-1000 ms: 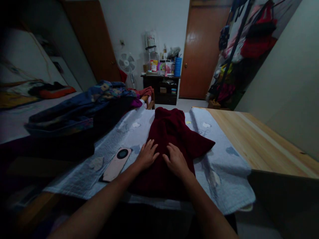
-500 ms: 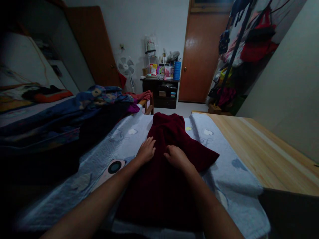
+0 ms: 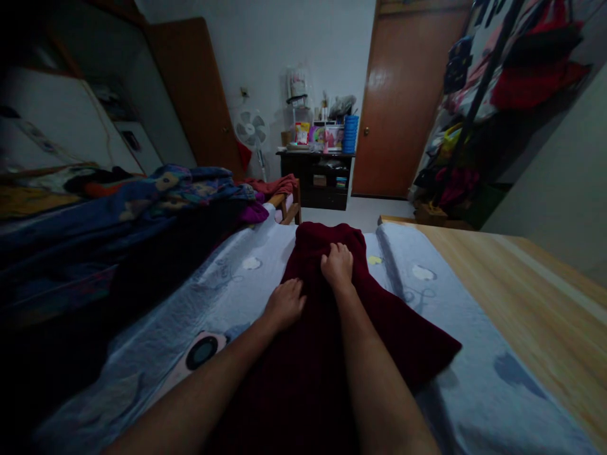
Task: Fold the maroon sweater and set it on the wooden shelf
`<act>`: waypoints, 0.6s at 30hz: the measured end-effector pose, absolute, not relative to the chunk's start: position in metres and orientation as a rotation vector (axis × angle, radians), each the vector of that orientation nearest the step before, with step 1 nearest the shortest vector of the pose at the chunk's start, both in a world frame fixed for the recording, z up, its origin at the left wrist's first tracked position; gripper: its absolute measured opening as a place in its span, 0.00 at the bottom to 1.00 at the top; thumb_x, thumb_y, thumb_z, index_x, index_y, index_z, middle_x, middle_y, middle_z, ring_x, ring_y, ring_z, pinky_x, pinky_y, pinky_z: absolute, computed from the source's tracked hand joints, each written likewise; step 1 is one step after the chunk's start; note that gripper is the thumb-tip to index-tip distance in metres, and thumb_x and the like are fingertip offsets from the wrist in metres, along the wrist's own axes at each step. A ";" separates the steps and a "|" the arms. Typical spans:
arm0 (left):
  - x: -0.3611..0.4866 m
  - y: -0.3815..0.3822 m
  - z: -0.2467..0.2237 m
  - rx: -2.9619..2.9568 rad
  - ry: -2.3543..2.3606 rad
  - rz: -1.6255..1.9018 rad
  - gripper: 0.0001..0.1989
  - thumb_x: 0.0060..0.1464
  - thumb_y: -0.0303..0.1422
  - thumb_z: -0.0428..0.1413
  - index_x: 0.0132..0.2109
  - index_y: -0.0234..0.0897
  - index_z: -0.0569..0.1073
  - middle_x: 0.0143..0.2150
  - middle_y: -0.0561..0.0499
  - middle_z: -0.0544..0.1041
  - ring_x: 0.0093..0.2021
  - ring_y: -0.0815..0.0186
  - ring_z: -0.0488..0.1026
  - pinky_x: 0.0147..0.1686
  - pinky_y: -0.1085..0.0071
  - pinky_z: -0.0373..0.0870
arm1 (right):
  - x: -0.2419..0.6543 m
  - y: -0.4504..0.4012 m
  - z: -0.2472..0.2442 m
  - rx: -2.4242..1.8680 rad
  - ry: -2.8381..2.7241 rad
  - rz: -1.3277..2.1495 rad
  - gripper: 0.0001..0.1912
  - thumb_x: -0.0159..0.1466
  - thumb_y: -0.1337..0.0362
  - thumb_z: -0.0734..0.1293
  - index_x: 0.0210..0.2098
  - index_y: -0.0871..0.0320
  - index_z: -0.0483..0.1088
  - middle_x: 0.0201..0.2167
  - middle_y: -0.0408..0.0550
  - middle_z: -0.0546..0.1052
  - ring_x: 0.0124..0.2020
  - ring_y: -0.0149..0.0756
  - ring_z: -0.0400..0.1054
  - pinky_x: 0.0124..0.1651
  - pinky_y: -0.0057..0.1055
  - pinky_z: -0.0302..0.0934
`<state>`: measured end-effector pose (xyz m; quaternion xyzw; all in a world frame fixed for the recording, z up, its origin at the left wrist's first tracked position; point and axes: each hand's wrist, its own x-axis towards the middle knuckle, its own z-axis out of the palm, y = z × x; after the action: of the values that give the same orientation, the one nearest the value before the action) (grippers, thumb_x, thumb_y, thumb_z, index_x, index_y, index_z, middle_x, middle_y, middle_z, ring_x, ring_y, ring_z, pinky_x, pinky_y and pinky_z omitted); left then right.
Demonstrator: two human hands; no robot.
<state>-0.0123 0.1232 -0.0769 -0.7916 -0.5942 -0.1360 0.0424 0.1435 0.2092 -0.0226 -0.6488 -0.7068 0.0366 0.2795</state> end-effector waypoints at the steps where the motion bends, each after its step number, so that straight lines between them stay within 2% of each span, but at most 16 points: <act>1: -0.011 0.127 -0.074 -2.413 -1.844 -0.409 0.21 0.60 0.34 0.46 0.58 0.31 0.66 0.53 0.39 0.73 0.54 0.54 0.69 0.53 0.61 0.65 | 0.145 0.210 -0.033 -1.784 -1.879 0.102 0.22 0.65 0.63 0.58 0.56 0.66 0.65 0.56 0.61 0.68 0.59 0.46 0.58 0.61 0.41 0.48; 4: -0.003 0.145 -0.061 -2.335 -2.014 -0.375 0.26 0.60 0.28 0.42 0.65 0.28 0.57 0.48 0.37 0.76 0.47 0.54 0.74 0.46 0.60 0.69 | 0.148 0.208 -0.058 -1.828 -1.859 0.093 0.22 0.67 0.63 0.55 0.56 0.66 0.65 0.57 0.60 0.69 0.60 0.47 0.58 0.62 0.42 0.45; 6: 0.004 0.165 -0.050 -2.262 -2.192 -0.367 0.28 0.58 0.25 0.43 0.66 0.29 0.56 0.46 0.36 0.77 0.45 0.53 0.75 0.43 0.59 0.70 | 0.150 0.207 -0.067 -1.819 -1.854 0.090 0.23 0.67 0.61 0.54 0.57 0.67 0.64 0.58 0.60 0.68 0.60 0.47 0.58 0.63 0.43 0.44; 7: 0.008 0.176 -0.045 -2.225 -2.301 -0.383 0.27 0.57 0.25 0.44 0.64 0.30 0.60 0.45 0.36 0.77 0.44 0.52 0.76 0.43 0.59 0.70 | 0.150 0.207 -0.069 -1.814 -1.851 0.095 0.23 0.67 0.61 0.54 0.57 0.67 0.64 0.57 0.60 0.68 0.60 0.47 0.58 0.63 0.42 0.44; 9: 0.011 0.199 -0.040 -2.156 -2.497 -0.411 0.19 0.56 0.26 0.47 0.53 0.32 0.72 0.42 0.36 0.79 0.44 0.50 0.76 0.42 0.58 0.71 | 0.150 0.207 -0.070 -1.812 -1.840 0.105 0.24 0.67 0.61 0.54 0.56 0.67 0.65 0.57 0.60 0.69 0.59 0.47 0.59 0.63 0.42 0.45; 11: 0.011 0.220 -0.040 -2.101 -2.593 -0.454 0.14 0.54 0.26 0.48 0.43 0.32 0.76 0.40 0.35 0.79 0.42 0.50 0.77 0.40 0.58 0.72 | 0.150 0.208 -0.070 -1.818 -1.822 0.101 0.24 0.67 0.60 0.54 0.57 0.67 0.65 0.57 0.61 0.69 0.59 0.47 0.59 0.63 0.43 0.45; 12: 0.011 0.228 -0.042 -2.075 -2.608 -0.498 0.14 0.54 0.26 0.47 0.42 0.31 0.76 0.40 0.34 0.79 0.43 0.50 0.77 0.40 0.58 0.73 | 0.149 0.208 -0.070 -1.818 -1.814 0.097 0.24 0.67 0.60 0.54 0.57 0.67 0.65 0.57 0.61 0.69 0.60 0.48 0.59 0.63 0.43 0.45; 15: 0.010 0.243 -0.055 -1.990 -2.593 -0.719 0.18 0.54 0.22 0.44 0.48 0.30 0.73 0.49 0.33 0.75 0.50 0.53 0.74 0.46 0.59 0.71 | 0.149 0.209 -0.074 -1.800 -1.805 0.087 0.24 0.67 0.60 0.53 0.57 0.66 0.64 0.58 0.61 0.68 0.61 0.49 0.57 0.63 0.46 0.44; 18: 0.012 0.247 -0.068 -1.955 -2.528 -0.947 0.25 0.54 0.19 0.41 0.56 0.31 0.68 0.55 0.38 0.72 0.56 0.59 0.69 0.55 0.61 0.66 | 0.150 0.211 -0.079 -1.781 -1.814 0.093 0.24 0.67 0.59 0.53 0.57 0.64 0.64 0.57 0.61 0.68 0.61 0.48 0.57 0.63 0.47 0.45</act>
<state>0.0116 0.2475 -0.0676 -0.5838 -0.7550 -0.2829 -0.0956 0.1501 0.2110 -0.0787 -0.6692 -0.6815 0.0348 0.2942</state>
